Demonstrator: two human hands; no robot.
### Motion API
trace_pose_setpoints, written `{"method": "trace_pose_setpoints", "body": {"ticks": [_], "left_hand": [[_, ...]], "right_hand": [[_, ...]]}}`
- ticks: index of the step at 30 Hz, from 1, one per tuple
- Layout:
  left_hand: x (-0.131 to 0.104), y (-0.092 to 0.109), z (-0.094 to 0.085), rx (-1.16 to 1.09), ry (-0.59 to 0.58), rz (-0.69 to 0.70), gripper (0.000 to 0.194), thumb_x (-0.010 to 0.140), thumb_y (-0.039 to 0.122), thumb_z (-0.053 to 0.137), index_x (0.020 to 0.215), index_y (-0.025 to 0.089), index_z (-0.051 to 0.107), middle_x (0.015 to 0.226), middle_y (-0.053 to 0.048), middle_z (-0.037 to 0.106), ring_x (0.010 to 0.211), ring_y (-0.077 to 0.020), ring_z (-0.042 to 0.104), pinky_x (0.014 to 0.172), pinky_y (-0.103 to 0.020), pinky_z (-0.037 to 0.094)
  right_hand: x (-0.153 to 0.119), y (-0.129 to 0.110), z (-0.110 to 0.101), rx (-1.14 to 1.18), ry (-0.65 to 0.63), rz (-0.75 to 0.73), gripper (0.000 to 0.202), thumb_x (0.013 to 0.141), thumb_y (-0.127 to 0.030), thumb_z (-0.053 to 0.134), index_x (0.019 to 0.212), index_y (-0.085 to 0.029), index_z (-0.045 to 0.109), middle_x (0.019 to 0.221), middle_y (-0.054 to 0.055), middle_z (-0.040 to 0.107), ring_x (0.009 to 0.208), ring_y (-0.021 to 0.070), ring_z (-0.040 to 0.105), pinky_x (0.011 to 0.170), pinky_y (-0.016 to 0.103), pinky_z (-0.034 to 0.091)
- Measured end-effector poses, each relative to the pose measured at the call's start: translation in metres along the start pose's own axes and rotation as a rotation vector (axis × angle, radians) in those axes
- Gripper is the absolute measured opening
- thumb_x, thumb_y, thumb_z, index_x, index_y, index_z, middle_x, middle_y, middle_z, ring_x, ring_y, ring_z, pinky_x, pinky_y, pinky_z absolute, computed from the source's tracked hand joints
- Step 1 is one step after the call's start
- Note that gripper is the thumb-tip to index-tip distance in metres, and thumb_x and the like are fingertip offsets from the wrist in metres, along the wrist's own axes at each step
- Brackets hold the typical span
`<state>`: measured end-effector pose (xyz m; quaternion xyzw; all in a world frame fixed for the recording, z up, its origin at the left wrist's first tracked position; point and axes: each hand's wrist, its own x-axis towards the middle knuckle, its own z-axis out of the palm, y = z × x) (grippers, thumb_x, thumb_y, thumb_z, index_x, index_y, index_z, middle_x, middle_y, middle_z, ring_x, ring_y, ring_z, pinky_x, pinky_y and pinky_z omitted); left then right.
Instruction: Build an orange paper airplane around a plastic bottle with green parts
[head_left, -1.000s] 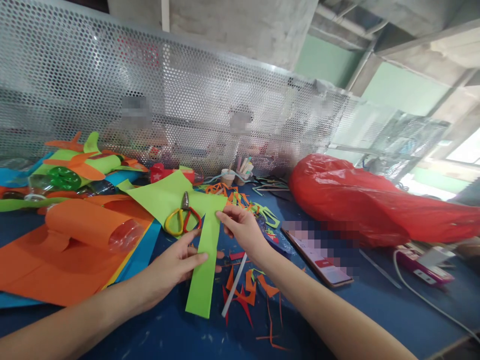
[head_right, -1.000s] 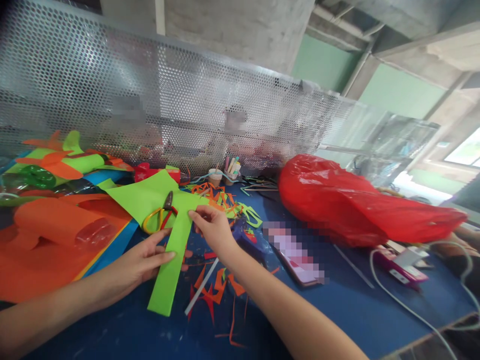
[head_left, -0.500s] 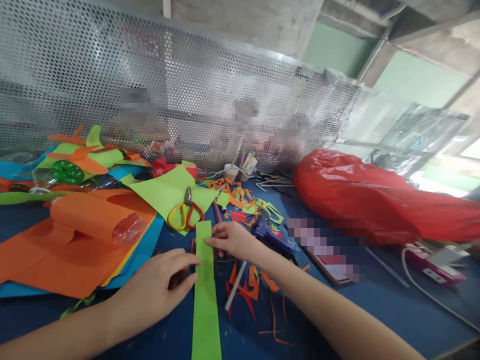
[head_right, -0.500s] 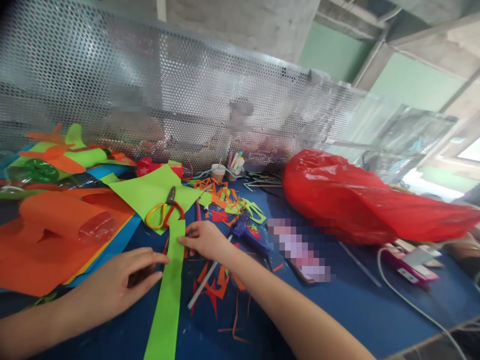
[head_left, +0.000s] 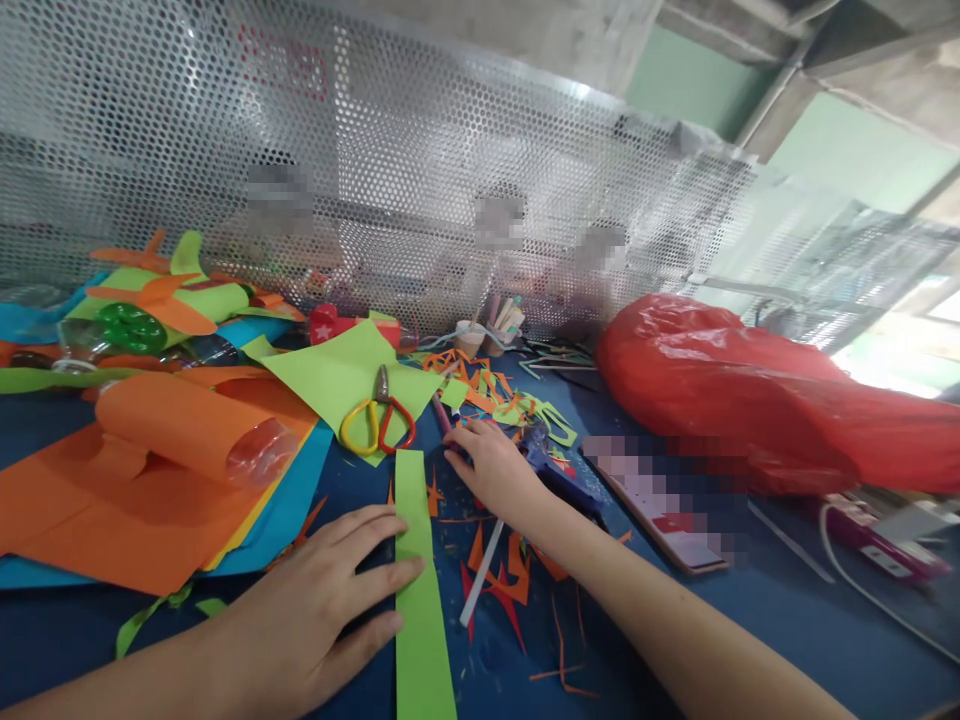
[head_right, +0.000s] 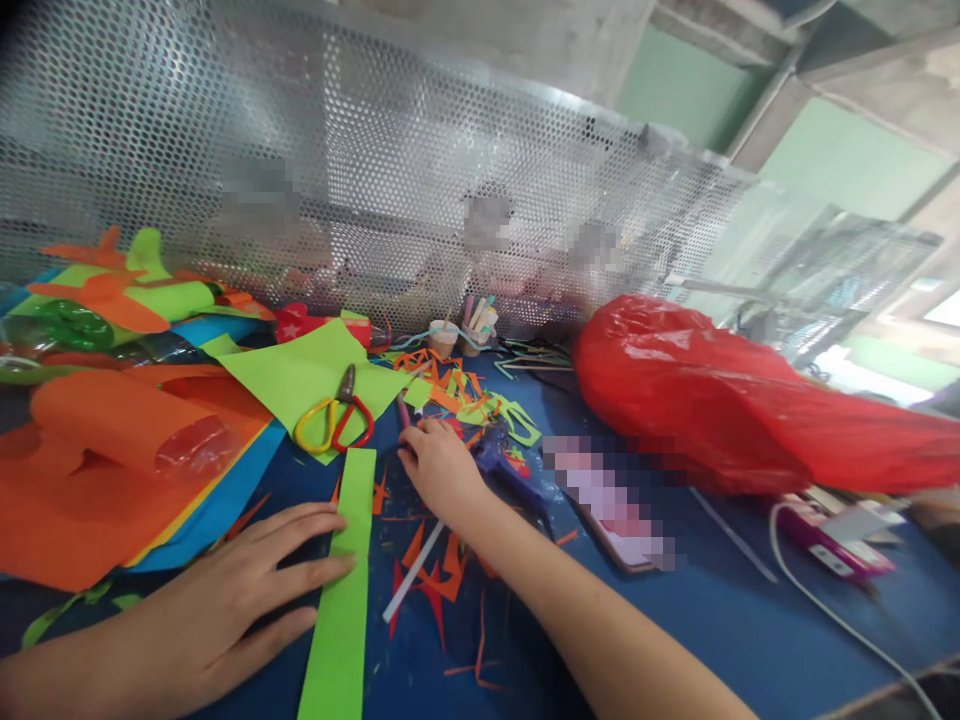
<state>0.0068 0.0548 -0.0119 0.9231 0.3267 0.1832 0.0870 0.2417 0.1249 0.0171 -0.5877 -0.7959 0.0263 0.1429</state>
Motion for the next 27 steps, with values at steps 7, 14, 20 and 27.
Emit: {"method": "trace_pose_setpoints", "body": {"ticks": [7,14,20,27], "left_hand": [[0.001,-0.006,-0.005,0.013,-0.078,0.075,0.038,0.092,0.033,0.044,0.130,0.036,0.049,0.140,-0.003,0.046,0.128,-0.0283,0.042,0.100,-0.046,0.043],[-0.002,-0.004,0.000,0.000,-0.003,0.035,0.031,0.092,0.035,0.044,0.121,0.033,0.053,0.134,-0.005,0.049,0.125,-0.0282,0.043,0.098,-0.047,0.044],[-0.003,-0.003,0.002,-0.050,0.051,0.019,0.032,0.091,0.034,0.045,0.122,0.028,0.050,0.126,-0.008,0.051,0.117,-0.0266,0.049,0.093,-0.042,0.047],[0.001,-0.002,-0.003,-0.053,0.001,0.020,0.026,0.090,0.032,0.048,0.115,0.025,0.052,0.121,-0.010,0.051,0.112,-0.0272,0.051,0.090,-0.041,0.047]], "right_hand": [[-0.002,-0.004,-0.001,0.007,0.076,0.072,0.016,0.078,-0.005,0.052,0.090,-0.016,0.055,0.074,0.003,0.055,0.068,0.0167,0.052,0.065,0.025,0.039],[0.001,-0.002,-0.015,0.279,0.284,0.135,0.013,0.084,-0.016,0.042,0.093,-0.020,0.051,0.064,-0.003,0.051,0.054,0.0142,0.046,0.056,0.025,0.035],[0.009,-0.005,-0.019,1.101,0.311,0.267,0.031,0.081,-0.049,0.050,0.077,-0.019,0.056,0.054,-0.006,0.043,0.046,0.0094,0.040,0.046,0.022,0.034],[0.007,-0.009,-0.015,1.450,0.238,0.563,0.044,0.062,-0.051,0.075,0.062,-0.019,0.044,0.048,-0.011,0.034,0.041,0.0040,0.030,0.039,0.016,0.028]]}}
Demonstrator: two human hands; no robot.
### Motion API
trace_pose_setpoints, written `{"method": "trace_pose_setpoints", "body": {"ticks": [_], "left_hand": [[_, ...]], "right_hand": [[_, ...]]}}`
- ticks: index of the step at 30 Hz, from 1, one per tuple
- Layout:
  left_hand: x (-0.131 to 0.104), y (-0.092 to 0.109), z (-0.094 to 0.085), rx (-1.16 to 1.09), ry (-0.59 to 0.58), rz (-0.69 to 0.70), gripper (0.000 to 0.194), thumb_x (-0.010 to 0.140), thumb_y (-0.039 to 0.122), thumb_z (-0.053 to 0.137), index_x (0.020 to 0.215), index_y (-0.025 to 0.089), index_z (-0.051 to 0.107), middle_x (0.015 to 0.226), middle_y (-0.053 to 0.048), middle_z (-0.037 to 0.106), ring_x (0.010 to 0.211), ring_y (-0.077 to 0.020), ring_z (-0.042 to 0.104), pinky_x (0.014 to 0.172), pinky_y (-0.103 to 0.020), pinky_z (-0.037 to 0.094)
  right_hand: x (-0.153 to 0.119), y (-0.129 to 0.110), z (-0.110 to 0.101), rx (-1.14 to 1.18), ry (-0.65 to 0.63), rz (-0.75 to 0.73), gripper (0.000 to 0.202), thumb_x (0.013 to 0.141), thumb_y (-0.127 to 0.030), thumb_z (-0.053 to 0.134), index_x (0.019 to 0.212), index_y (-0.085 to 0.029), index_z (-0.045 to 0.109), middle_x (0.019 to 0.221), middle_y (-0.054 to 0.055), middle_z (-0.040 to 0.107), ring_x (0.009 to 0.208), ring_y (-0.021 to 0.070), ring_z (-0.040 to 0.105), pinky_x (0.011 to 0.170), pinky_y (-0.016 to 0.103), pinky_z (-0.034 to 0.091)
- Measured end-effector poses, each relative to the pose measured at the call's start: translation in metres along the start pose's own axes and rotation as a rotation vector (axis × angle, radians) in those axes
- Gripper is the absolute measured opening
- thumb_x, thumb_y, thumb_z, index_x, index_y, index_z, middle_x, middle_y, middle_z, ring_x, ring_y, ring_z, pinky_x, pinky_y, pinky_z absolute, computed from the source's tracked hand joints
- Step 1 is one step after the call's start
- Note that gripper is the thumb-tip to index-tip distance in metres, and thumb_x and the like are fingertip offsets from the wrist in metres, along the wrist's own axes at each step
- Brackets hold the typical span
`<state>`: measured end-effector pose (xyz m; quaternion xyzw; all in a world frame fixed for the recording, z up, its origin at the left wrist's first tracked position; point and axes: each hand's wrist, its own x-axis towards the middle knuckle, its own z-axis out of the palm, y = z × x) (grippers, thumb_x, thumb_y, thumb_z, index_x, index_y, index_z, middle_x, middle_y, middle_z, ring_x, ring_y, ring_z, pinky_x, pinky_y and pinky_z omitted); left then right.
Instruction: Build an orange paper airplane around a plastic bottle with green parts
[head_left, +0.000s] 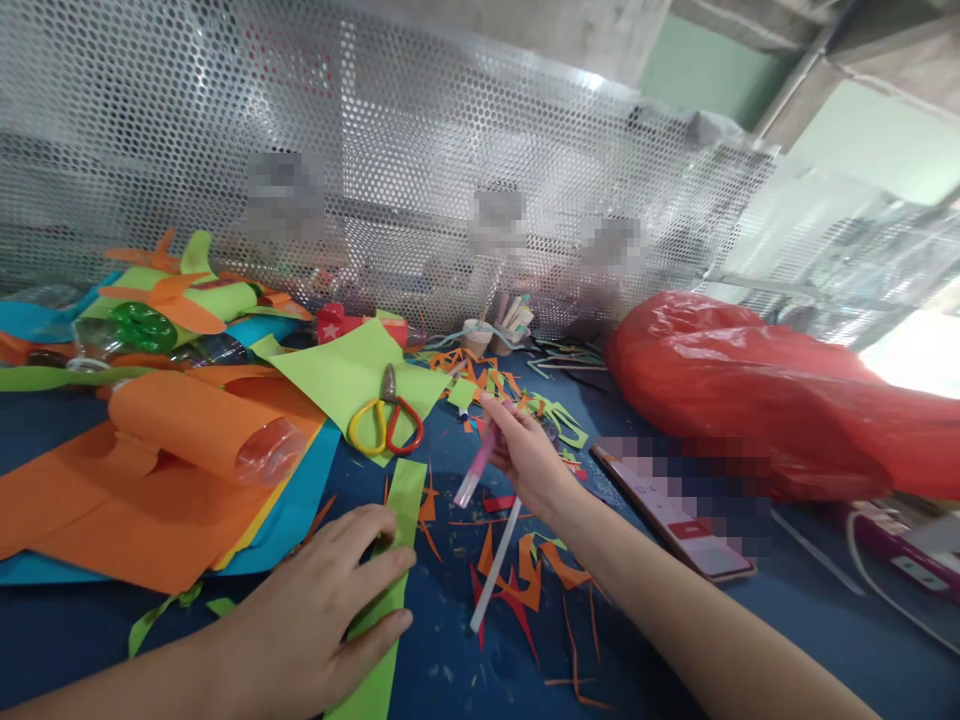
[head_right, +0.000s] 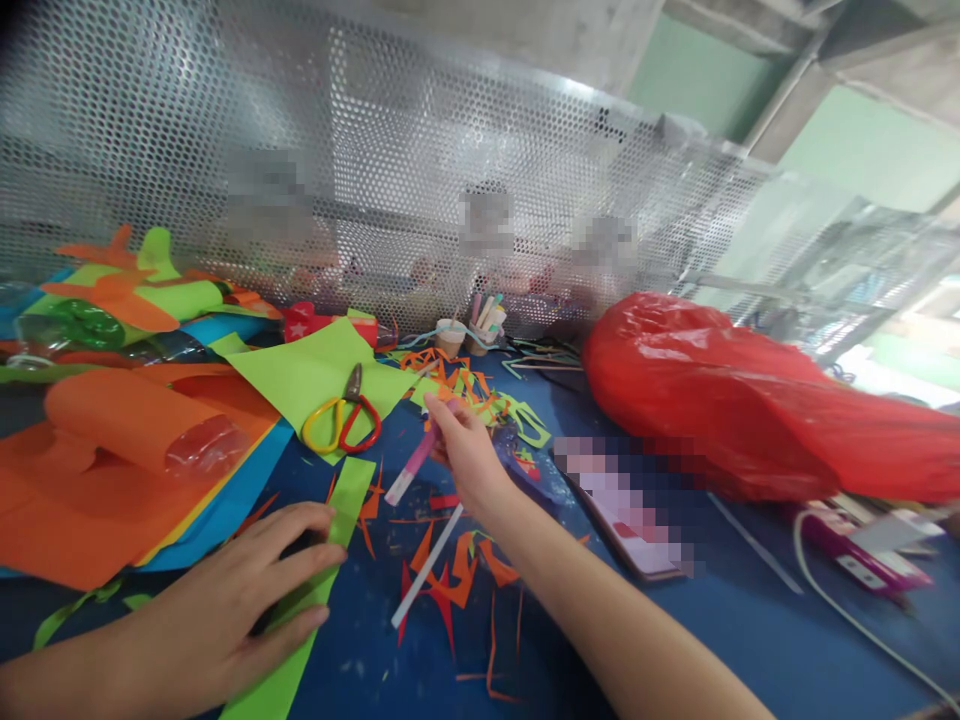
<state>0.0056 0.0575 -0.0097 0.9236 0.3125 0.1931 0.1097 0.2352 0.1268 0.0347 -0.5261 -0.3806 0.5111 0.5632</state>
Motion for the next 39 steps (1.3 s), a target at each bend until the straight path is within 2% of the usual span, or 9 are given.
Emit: {"method": "trace_pose_setpoints", "body": {"ticks": [2,5,8,13,16,21,26,32,39], "left_hand": [[0.000,-0.001,-0.001,-0.021,0.013,-0.008,0.024,0.090,0.032,0.047,0.113,0.025,0.051,0.120,-0.009,0.052,0.112,-0.0259,0.051,0.092,-0.041,0.046],[0.002,-0.003,-0.002,-0.088,0.094,-0.067,0.024,0.092,0.032,0.045,0.115,0.026,0.046,0.116,-0.007,0.054,0.112,-0.0229,0.050,0.094,-0.038,0.044],[0.004,-0.005,-0.004,-0.156,0.178,-0.140,0.023,0.093,0.034,0.044,0.114,0.025,0.044,0.108,-0.005,0.058,0.106,-0.0199,0.054,0.090,-0.033,0.046],[0.008,-0.009,-0.005,-0.201,0.185,-0.162,0.017,0.095,0.034,0.040,0.100,0.024,0.052,0.093,-0.002,0.061,0.092,-0.0173,0.059,0.080,-0.028,0.049],[0.010,-0.011,-0.004,-0.201,0.192,-0.172,0.018,0.095,0.032,0.039,0.100,0.023,0.054,0.095,-0.002,0.063,0.092,-0.0177,0.059,0.079,-0.029,0.049],[0.011,-0.013,-0.004,-0.237,0.180,-0.210,0.015,0.095,0.030,0.040,0.098,0.023,0.053,0.093,-0.002,0.061,0.091,-0.0172,0.059,0.080,-0.030,0.049],[0.009,-0.011,-0.006,-0.269,0.144,-0.238,0.013,0.094,0.031,0.041,0.098,0.022,0.050,0.092,-0.002,0.059,0.088,-0.0174,0.059,0.077,-0.031,0.050],[0.007,-0.009,0.000,-0.044,0.121,-0.097,0.025,0.097,0.031,0.031,0.089,0.021,0.053,0.084,-0.002,0.062,0.082,-0.0201,0.060,0.082,-0.039,0.047],[0.007,-0.009,0.001,0.052,0.036,-0.103,0.028,0.098,0.030,0.027,0.086,0.020,0.050,0.073,-0.001,0.061,0.068,-0.0204,0.059,0.061,-0.032,0.043]], "right_hand": [[-0.002,0.001,0.001,0.013,-0.047,0.015,0.046,0.060,-0.047,0.077,0.061,-0.020,0.041,0.048,-0.011,0.031,0.042,0.0037,0.027,0.039,0.015,0.027],[-0.008,0.005,0.005,-0.011,-0.260,0.092,0.043,0.065,-0.047,0.074,0.061,-0.019,0.042,0.046,-0.013,0.025,0.040,0.0030,0.021,0.037,0.014,0.024],[-0.019,0.009,0.012,-0.128,-0.461,0.143,0.039,0.074,-0.052,0.066,0.065,-0.017,0.051,0.043,-0.011,0.034,0.039,0.0033,0.029,0.040,0.016,0.034],[-0.034,0.012,0.021,-0.218,-0.558,0.165,0.038,0.071,-0.052,0.068,0.068,-0.017,0.054,0.048,-0.007,0.050,0.045,0.0058,0.050,0.051,0.019,0.048],[-0.037,0.012,0.022,-0.201,-0.610,0.193,0.035,0.070,-0.047,0.071,0.074,-0.017,0.055,0.052,-0.006,0.054,0.048,0.0063,0.053,0.053,0.019,0.049],[-0.038,0.016,0.021,-0.212,-0.789,0.173,0.029,0.076,-0.041,0.068,0.084,-0.018,0.051,0.068,-0.002,0.063,0.053,0.0071,0.056,0.055,0.021,0.048],[-0.036,0.020,0.019,-0.213,-0.848,0.100,0.028,0.075,-0.036,0.069,0.083,-0.018,0.050,0.071,-0.004,0.058,0.052,0.0046,0.051,0.051,0.018,0.043],[-0.042,0.020,0.022,-0.271,-0.862,0.073,0.027,0.074,-0.036,0.070,0.083,-0.017,0.053,0.071,-0.005,0.053,0.056,0.0052,0.048,0.052,0.017,0.043],[-0.046,0.024,0.024,-0.320,-0.796,0.084,0.026,0.076,-0.038,0.068,0.081,-0.018,0.053,0.068,-0.005,0.053,0.054,0.0058,0.049,0.051,0.018,0.044]]}}
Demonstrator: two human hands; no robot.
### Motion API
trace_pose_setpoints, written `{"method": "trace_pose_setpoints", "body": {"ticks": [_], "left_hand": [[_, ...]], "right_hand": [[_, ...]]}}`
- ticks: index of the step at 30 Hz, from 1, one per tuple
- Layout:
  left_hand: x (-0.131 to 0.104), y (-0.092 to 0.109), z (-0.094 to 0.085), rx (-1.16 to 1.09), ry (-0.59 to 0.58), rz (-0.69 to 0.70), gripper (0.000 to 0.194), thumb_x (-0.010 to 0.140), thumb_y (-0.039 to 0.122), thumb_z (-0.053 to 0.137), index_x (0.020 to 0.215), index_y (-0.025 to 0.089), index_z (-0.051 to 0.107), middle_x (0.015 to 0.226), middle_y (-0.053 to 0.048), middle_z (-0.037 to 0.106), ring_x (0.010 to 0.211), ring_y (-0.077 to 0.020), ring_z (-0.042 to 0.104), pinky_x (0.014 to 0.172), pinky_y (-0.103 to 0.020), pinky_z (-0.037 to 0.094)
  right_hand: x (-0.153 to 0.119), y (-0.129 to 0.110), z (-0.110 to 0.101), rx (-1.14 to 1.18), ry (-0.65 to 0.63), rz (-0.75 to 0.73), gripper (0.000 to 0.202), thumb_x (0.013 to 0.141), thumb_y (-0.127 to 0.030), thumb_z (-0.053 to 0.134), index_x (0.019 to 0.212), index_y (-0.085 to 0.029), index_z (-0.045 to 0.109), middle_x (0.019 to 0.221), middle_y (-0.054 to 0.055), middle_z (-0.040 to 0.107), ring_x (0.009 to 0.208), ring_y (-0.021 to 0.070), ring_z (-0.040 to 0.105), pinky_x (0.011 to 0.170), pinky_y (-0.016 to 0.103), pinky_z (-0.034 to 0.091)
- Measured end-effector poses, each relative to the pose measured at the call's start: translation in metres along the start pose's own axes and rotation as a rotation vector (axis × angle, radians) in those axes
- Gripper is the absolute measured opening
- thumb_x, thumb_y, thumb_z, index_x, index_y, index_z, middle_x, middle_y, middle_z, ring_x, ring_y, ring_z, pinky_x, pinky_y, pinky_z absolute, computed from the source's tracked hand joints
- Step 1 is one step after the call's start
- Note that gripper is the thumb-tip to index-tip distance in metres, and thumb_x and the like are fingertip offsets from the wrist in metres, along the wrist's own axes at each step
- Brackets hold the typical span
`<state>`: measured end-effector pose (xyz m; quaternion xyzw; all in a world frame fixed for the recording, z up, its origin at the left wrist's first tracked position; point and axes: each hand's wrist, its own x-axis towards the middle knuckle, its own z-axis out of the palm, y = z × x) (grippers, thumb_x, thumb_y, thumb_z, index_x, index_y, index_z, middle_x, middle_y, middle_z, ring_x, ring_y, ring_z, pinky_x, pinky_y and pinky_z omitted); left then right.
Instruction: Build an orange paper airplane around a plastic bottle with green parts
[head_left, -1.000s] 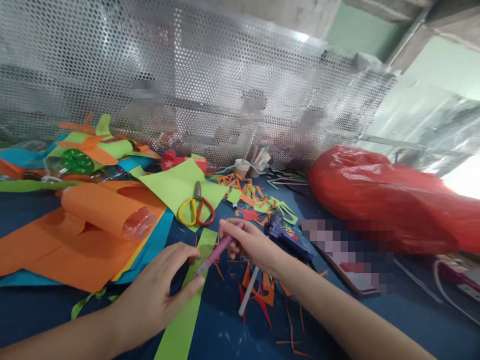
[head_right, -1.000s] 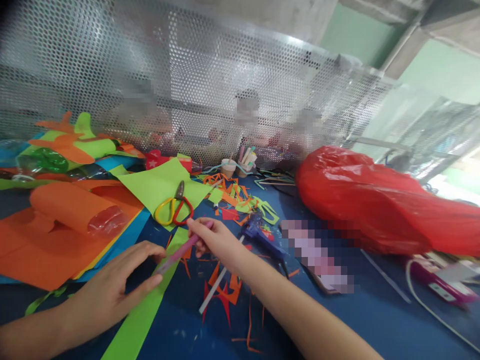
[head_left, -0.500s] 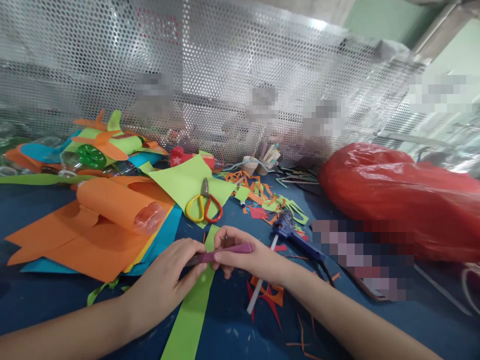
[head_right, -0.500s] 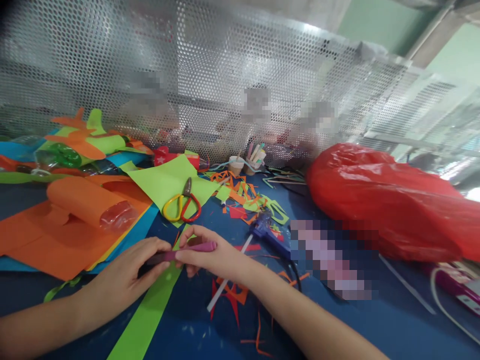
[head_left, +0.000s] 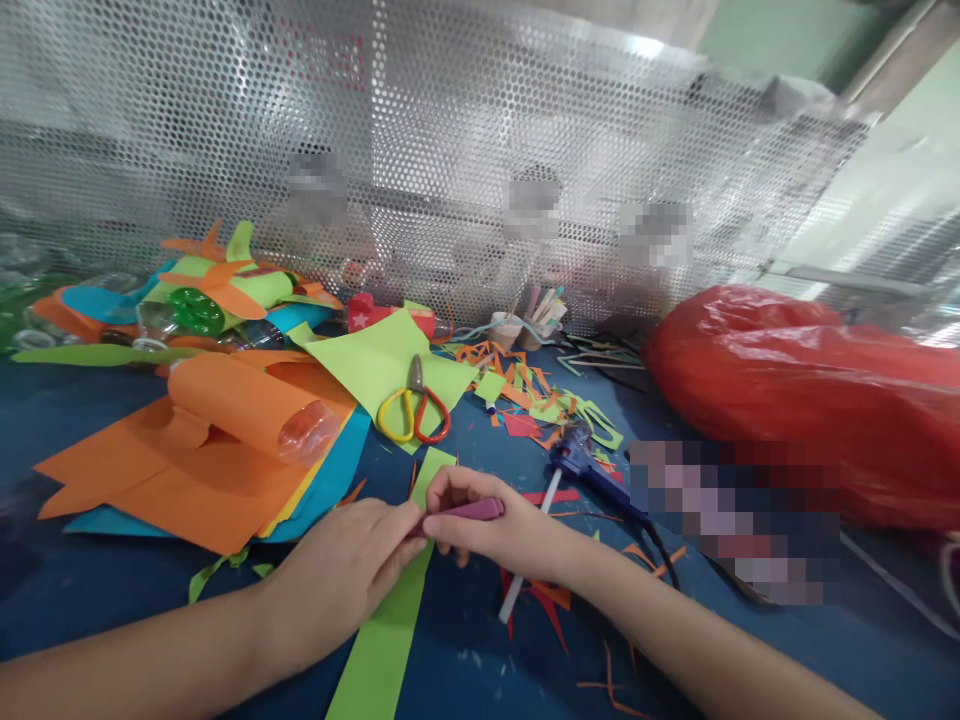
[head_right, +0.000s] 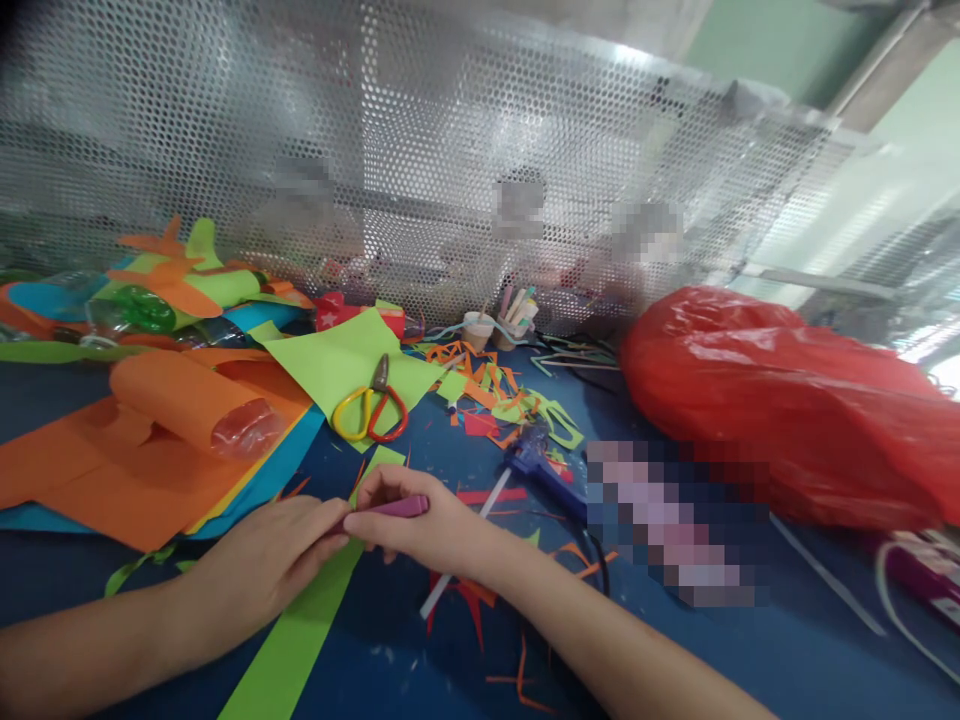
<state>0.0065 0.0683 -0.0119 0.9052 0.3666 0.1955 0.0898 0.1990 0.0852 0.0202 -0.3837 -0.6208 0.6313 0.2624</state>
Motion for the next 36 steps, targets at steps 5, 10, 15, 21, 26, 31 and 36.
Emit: {"method": "trace_pose_setpoints", "body": {"ticks": [5,10,15,21,26,31,36], "left_hand": [[0.000,0.001,-0.007,-0.025,-0.034,-0.028,0.031,0.098,0.032,0.024,0.084,0.020,0.050,0.065,0.000,0.059,0.060,-0.0194,0.058,0.054,-0.029,0.037],[0.001,0.002,-0.009,-0.099,-0.085,-0.058,0.030,0.098,0.034,0.025,0.085,0.021,0.049,0.066,0.001,0.059,0.061,-0.0188,0.059,0.054,-0.028,0.036],[-0.001,0.002,-0.006,-0.104,-0.061,-0.039,0.028,0.098,0.033,0.026,0.087,0.021,0.049,0.071,0.000,0.060,0.067,-0.0189,0.059,0.061,-0.030,0.041],[-0.003,0.002,-0.005,-0.234,0.087,-0.102,0.023,0.094,0.036,0.039,0.113,0.023,0.042,0.089,-0.003,0.061,0.082,-0.0197,0.061,0.071,-0.032,0.048],[0.000,0.002,-0.011,-0.321,0.161,-0.245,0.025,0.093,0.037,0.038,0.111,0.020,0.039,0.065,0.004,0.046,0.062,-0.0167,0.054,0.058,-0.028,0.046],[0.000,0.003,-0.015,-0.300,0.127,-0.138,0.015,0.095,0.025,0.033,0.101,0.023,0.047,0.075,0.002,0.056,0.069,-0.0152,0.057,0.067,-0.028,0.046],[-0.003,0.004,-0.011,-0.080,0.066,0.107,0.027,0.092,0.014,0.033,0.111,0.019,0.051,0.089,-0.005,0.061,0.084,-0.0198,0.057,0.077,-0.033,0.048]], "right_hand": [[0.001,0.000,-0.002,-0.038,-0.007,0.034,0.029,0.075,-0.041,0.068,0.076,-0.016,0.054,0.065,-0.004,0.054,0.053,0.0063,0.051,0.051,0.018,0.044],[0.000,-0.002,-0.002,-0.014,-0.017,0.037,0.029,0.075,-0.042,0.068,0.075,-0.017,0.053,0.065,-0.005,0.054,0.052,0.0059,0.051,0.051,0.018,0.043],[-0.001,-0.002,0.001,-0.018,-0.011,0.041,0.028,0.075,-0.042,0.068,0.076,-0.017,0.055,0.065,-0.004,0.056,0.054,0.0068,0.052,0.053,0.018,0.045],[0.000,-0.005,-0.002,0.060,-0.010,-0.002,0.018,0.078,-0.034,0.062,0.080,-0.018,0.055,0.064,-0.003,0.060,0.051,0.0080,0.052,0.051,0.020,0.043],[0.004,-0.006,-0.015,0.366,0.248,-0.136,0.013,0.080,-0.029,0.045,0.073,-0.020,0.052,0.045,-0.005,0.050,0.041,0.0088,0.043,0.044,0.019,0.035],[0.011,-0.003,-0.024,0.132,0.625,-0.204,0.027,0.087,-0.046,0.044,0.090,-0.023,0.057,0.069,0.001,0.062,0.059,0.0148,0.055,0.056,0.026,0.045],[0.010,0.008,-0.023,-0.727,0.531,-0.337,0.016,0.080,-0.026,0.059,0.095,-0.024,0.058,0.096,0.006,0.062,0.092,0.0240,0.057,0.084,0.038,0.044]]}}
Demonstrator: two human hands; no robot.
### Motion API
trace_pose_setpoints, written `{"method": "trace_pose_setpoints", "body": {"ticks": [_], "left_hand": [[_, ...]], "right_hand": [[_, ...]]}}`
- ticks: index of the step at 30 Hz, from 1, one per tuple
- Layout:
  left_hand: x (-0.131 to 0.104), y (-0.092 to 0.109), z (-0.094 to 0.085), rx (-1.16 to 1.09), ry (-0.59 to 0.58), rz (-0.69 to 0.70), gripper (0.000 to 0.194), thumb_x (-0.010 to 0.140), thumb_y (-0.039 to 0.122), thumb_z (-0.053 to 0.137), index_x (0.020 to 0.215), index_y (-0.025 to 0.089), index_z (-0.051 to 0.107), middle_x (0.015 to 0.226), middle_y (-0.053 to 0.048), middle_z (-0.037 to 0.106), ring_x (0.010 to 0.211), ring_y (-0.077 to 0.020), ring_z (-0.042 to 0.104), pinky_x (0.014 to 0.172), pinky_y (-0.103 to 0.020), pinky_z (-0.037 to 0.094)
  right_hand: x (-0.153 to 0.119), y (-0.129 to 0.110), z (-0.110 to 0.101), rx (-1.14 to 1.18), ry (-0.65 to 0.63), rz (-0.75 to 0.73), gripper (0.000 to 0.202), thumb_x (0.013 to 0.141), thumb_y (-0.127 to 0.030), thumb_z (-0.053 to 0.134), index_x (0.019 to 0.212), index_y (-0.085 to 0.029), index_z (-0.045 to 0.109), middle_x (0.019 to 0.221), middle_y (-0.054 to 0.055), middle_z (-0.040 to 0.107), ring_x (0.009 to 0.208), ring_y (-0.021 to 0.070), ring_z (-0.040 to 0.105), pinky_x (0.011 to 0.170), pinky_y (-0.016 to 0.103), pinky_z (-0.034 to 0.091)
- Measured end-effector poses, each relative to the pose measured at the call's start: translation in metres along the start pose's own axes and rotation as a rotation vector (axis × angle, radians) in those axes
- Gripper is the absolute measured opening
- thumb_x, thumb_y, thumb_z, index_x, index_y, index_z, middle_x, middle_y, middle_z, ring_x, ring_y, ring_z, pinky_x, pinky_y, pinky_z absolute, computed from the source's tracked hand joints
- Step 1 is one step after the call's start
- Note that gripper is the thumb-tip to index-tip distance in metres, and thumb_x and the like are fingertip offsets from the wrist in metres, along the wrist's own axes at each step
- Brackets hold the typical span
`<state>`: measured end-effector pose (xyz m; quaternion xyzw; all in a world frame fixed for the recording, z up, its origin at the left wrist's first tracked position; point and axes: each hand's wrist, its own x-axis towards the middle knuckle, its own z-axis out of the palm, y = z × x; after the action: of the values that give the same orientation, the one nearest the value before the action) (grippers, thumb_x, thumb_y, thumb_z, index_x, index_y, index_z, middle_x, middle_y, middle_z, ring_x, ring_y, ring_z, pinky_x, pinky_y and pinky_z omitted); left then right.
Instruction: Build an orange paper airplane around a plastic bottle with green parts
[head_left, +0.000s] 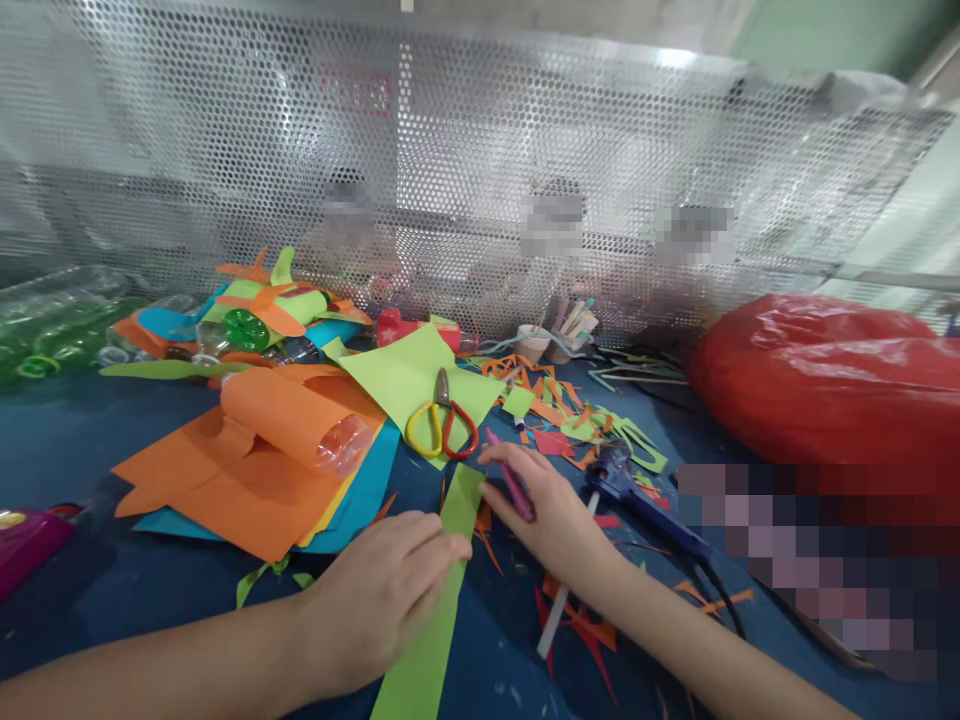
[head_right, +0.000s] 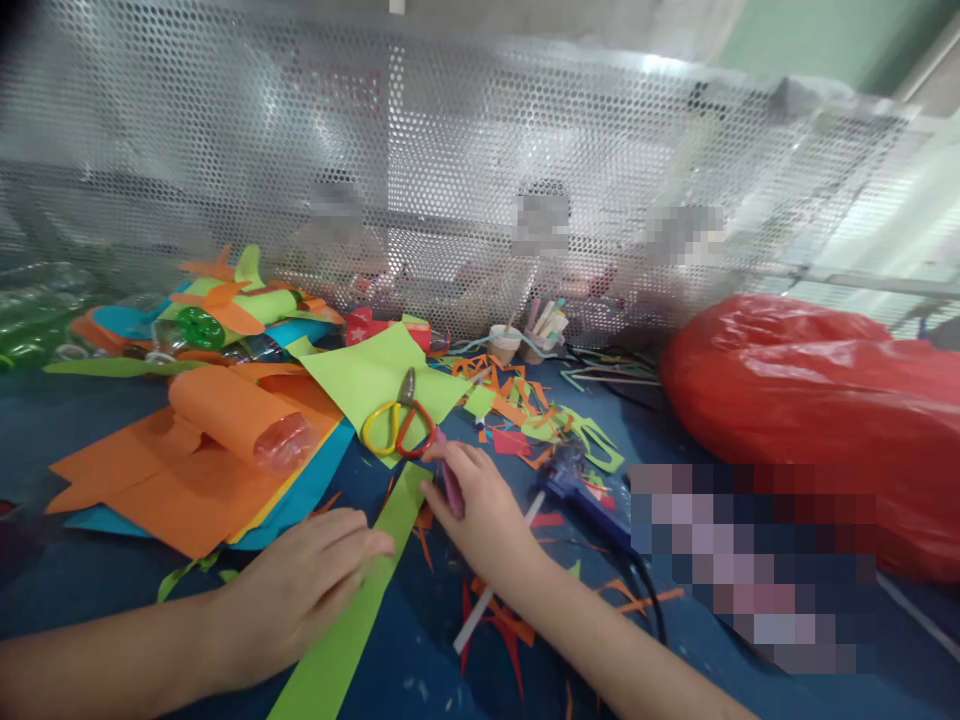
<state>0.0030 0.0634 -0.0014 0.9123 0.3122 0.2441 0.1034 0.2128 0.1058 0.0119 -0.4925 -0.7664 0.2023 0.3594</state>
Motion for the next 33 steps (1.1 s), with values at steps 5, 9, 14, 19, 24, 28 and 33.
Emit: {"method": "trace_pose_setpoints", "body": {"ticks": [5,9,14,19,24,28,33], "left_hand": [[0.005,0.001,0.002,0.054,-0.106,-0.036,0.027,0.088,0.009,0.034,0.095,0.016,0.059,0.081,-0.006,0.057,0.078,-0.0210,0.054,0.075,-0.037,0.048],[0.006,0.001,0.003,0.036,-0.117,-0.042,0.024,0.090,0.011,0.036,0.094,0.017,0.059,0.078,-0.004,0.055,0.076,-0.0203,0.052,0.077,-0.038,0.047],[0.003,0.001,0.004,-0.037,-0.060,-0.055,0.021,0.090,0.014,0.038,0.095,0.019,0.058,0.079,-0.004,0.056,0.078,-0.0193,0.054,0.077,-0.036,0.046],[0.005,-0.003,0.002,-0.184,0.100,-0.277,0.018,0.090,0.023,0.040,0.104,0.021,0.051,0.086,-0.003,0.051,0.072,-0.0159,0.053,0.066,-0.029,0.048],[0.007,-0.009,0.001,-0.340,0.128,-0.473,0.029,0.090,0.031,0.042,0.117,0.023,0.043,0.090,-0.002,0.053,0.064,-0.0134,0.051,0.061,-0.028,0.047],[0.008,-0.007,0.001,-0.434,0.033,-0.501,0.030,0.092,0.035,0.038,0.119,0.025,0.045,0.093,-0.003,0.056,0.075,-0.0163,0.056,0.070,-0.031,0.048],[0.007,-0.008,0.001,-0.486,0.029,-0.509,0.034,0.092,0.038,0.039,0.123,0.026,0.044,0.105,-0.006,0.055,0.086,-0.0181,0.057,0.075,-0.031,0.048]], "right_hand": [[-0.005,0.005,0.003,-0.141,-0.050,-0.039,0.024,0.075,-0.014,0.058,0.094,-0.023,0.047,0.096,0.005,0.059,0.093,0.0230,0.055,0.082,0.037,0.044],[-0.005,0.002,0.002,-0.129,-0.087,-0.063,0.023,0.075,-0.010,0.057,0.091,-0.023,0.047,0.094,0.004,0.058,0.094,0.0220,0.053,0.081,0.034,0.043],[-0.004,-0.001,-0.001,-0.033,-0.100,-0.046,0.010,0.083,-0.014,0.050,0.086,-0.022,0.046,0.084,0.002,0.054,0.078,0.0180,0.050,0.072,0.030,0.041],[-0.002,0.004,-0.003,0.195,0.035,0.054,0.008,0.086,-0.022,0.048,0.092,-0.024,0.043,0.079,-0.002,0.046,0.068,0.0141,0.045,0.066,0.026,0.039],[0.000,0.005,-0.002,0.314,0.112,0.079,0.011,0.084,-0.024,0.051,0.092,-0.023,0.044,0.081,-0.002,0.044,0.069,0.0137,0.044,0.067,0.026,0.039],[0.001,0.007,0.000,0.418,0.171,0.103,0.012,0.083,-0.026,0.054,0.090,-0.024,0.045,0.081,-0.002,0.044,0.069,0.0137,0.045,0.067,0.028,0.042],[0.002,0.008,0.001,0.565,0.225,0.169,0.016,0.081,-0.032,0.057,0.090,-0.026,0.045,0.081,-0.002,0.042,0.067,0.0133,0.043,0.067,0.029,0.050]]}}
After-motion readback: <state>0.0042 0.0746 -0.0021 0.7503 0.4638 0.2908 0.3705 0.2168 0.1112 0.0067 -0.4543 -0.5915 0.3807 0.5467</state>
